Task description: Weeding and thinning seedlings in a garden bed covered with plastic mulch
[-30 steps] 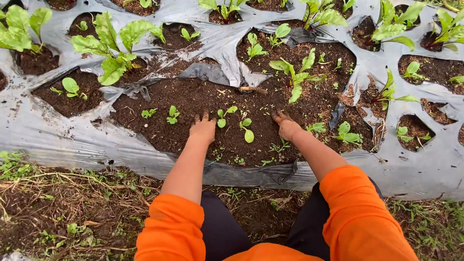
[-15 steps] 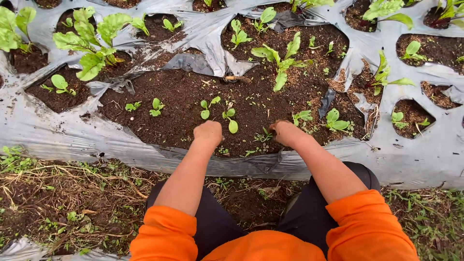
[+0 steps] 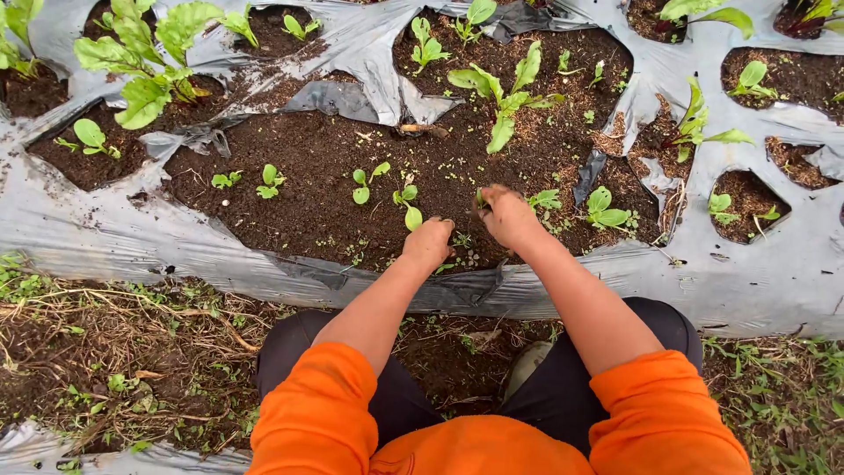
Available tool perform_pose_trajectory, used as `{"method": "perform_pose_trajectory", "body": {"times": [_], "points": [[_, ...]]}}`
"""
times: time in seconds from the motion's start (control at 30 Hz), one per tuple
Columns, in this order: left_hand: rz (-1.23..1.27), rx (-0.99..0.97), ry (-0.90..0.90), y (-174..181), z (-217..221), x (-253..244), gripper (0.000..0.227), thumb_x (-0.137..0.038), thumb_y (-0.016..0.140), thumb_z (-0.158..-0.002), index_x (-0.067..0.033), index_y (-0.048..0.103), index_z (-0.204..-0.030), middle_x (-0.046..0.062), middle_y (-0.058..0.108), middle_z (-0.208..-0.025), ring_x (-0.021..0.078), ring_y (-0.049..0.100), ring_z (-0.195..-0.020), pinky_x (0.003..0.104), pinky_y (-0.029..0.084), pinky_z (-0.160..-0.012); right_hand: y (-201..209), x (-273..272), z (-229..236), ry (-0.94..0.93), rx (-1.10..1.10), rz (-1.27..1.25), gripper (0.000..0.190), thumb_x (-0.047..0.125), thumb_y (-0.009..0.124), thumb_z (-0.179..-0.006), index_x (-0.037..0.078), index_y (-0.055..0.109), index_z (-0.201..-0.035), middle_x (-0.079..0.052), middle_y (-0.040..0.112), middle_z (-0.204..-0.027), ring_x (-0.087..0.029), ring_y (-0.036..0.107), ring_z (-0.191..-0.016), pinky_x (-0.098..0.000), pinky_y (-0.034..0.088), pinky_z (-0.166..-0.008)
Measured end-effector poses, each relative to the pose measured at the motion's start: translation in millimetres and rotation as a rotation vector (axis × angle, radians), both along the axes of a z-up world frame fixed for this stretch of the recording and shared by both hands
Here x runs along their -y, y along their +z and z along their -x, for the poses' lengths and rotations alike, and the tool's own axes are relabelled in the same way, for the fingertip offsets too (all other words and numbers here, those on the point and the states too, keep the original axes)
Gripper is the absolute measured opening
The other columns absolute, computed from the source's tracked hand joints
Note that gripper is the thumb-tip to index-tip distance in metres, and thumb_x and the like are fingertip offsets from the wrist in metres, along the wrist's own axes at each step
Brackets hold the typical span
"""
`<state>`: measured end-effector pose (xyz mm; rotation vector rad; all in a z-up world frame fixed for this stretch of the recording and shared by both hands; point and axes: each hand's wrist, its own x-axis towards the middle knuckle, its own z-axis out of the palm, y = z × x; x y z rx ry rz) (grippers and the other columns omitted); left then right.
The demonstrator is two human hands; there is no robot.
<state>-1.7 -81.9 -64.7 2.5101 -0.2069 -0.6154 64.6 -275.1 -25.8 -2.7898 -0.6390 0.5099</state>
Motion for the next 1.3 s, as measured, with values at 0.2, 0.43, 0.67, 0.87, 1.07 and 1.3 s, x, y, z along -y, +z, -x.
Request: {"method": "perform_pose_trajectory", "body": {"times": [0.2, 0.43, 0.67, 0.87, 1.07, 1.3], "points": [[0.082, 0.043, -0.064, -18, -5, 20, 0.049, -0.018, 0.081, -0.088, -0.0059, 0.061, -0.132, 0.031, 0.053, -0.14, 0.0507, 0.067, -0.112, 0.059, 0.065, -0.077, 7, 19, 24, -0.037, -0.195, 0.134, 0.047, 0.002, 0.048, -0.097, 0.011, 0.06, -0.142, -0.018, 0.072, -0.101, -0.037, 0.073, -0.098, -0.0513, 0.062, -0.085], [0.056, 0.164, -0.068, -31, -13, 26, 0.028, -0.007, 0.065, -0.098, -0.0034, 0.067, -0.125, 0.028, 0.065, -0.118, 0.0428, 0.072, -0.101, 0.049, 0.065, -0.074, -4, 12, 45, 0.064, -0.231, 0.072, 0.023, 0.013, 0.067, -0.089, 0.003, 0.072, -0.108, -0.022, 0.072, -0.098, -0.042, 0.073, -0.095, -0.0525, 0.061, -0.082], [0.233, 0.092, 0.257, 35, -39, -2, 0.039, -0.023, 0.065, -0.101, -0.0039, 0.057, -0.134, 0.029, 0.064, -0.122, 0.0484, 0.065, -0.114, 0.059, 0.059, -0.089, -25, -2, 59, 0.252, -0.041, 0.006, 0.032, -0.002, 0.058, -0.091, 0.007, 0.068, -0.121, -0.022, 0.072, -0.1, -0.041, 0.073, -0.102, -0.049, 0.061, -0.083], [0.168, 0.06, 0.262, 95, -22, -35, 0.039, -0.02, 0.063, -0.103, -0.0063, 0.057, -0.139, 0.031, 0.059, -0.131, 0.0496, 0.061, -0.122, 0.061, 0.057, -0.094, 23, -17, 48, 0.171, -0.14, -0.062, 0.037, 0.001, 0.058, -0.095, 0.014, 0.068, -0.128, -0.019, 0.072, -0.114, -0.038, 0.07, -0.114, -0.0487, 0.059, -0.095], [0.088, -0.034, 0.281, 61, -14, -58, 0.044, -0.016, 0.056, -0.105, -0.0061, 0.049, -0.148, 0.032, 0.062, -0.13, 0.046, 0.066, -0.116, 0.062, 0.058, -0.093, 30, -34, 84, 0.424, 0.035, 0.22, 0.049, 0.0, 0.06, -0.096, 0.016, 0.057, -0.143, -0.018, 0.071, -0.12, -0.033, 0.072, -0.108, -0.0443, 0.064, -0.083], [0.009, 0.001, -0.03, 34, 29, -46, 0.028, -0.002, 0.062, -0.095, -0.0102, 0.071, -0.12, 0.027, 0.074, -0.108, 0.0412, 0.074, -0.094, 0.051, 0.064, -0.078, -81, -13, 72, 0.214, -0.034, 0.057, 0.036, 0.016, 0.075, -0.085, 0.016, 0.069, -0.12, -0.013, 0.066, -0.102, -0.037, 0.072, -0.093, -0.0495, 0.062, -0.076]]}}
